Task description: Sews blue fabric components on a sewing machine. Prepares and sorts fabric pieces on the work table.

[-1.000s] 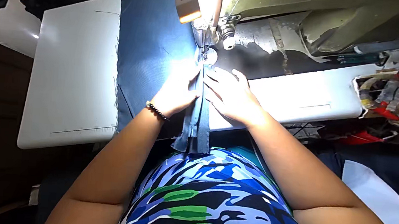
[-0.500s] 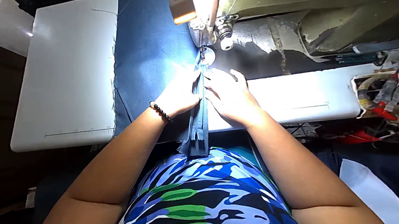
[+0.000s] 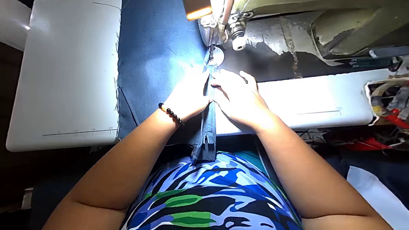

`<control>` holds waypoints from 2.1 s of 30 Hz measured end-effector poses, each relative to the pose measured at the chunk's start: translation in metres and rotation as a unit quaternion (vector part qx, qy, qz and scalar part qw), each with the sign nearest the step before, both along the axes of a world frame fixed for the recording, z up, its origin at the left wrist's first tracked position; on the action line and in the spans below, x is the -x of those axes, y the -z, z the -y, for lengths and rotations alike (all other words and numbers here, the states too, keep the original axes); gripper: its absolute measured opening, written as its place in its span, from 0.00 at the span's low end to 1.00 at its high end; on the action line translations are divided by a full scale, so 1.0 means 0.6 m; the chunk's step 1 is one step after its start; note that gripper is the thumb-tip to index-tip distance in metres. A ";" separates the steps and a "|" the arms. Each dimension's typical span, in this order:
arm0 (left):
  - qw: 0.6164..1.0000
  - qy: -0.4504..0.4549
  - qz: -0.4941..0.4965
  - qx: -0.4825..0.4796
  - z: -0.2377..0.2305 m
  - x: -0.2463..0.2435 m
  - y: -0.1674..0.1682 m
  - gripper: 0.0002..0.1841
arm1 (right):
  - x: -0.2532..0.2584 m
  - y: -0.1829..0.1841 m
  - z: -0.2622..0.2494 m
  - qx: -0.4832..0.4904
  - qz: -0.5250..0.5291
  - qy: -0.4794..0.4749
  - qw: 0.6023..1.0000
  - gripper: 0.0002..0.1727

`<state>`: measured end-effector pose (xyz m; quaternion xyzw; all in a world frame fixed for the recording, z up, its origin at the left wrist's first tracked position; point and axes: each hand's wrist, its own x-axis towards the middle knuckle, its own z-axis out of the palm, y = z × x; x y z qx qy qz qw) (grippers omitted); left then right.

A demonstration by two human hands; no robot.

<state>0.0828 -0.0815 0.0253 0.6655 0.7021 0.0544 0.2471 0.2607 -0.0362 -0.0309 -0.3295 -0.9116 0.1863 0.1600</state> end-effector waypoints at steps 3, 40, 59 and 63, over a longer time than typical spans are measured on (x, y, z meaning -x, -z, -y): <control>0.990 0.081 -0.104 -0.044 0.002 0.007 -0.005 0.37 | -0.002 -0.019 -0.018 0.018 0.010 -0.043 0.999 0.26; 0.983 0.098 -0.027 -0.152 -0.062 0.077 0.067 0.36 | 0.024 -0.039 -0.039 -0.045 0.072 -0.009 0.996 0.20; 0.915 0.162 0.082 -0.359 0.098 0.029 0.098 0.12 | -0.032 0.026 0.077 -0.101 -0.167 -0.035 0.980 0.12; 0.912 0.169 0.068 -0.368 0.100 0.027 0.098 0.13 | -0.032 0.024 0.079 -0.111 -0.173 -0.038 0.978 0.12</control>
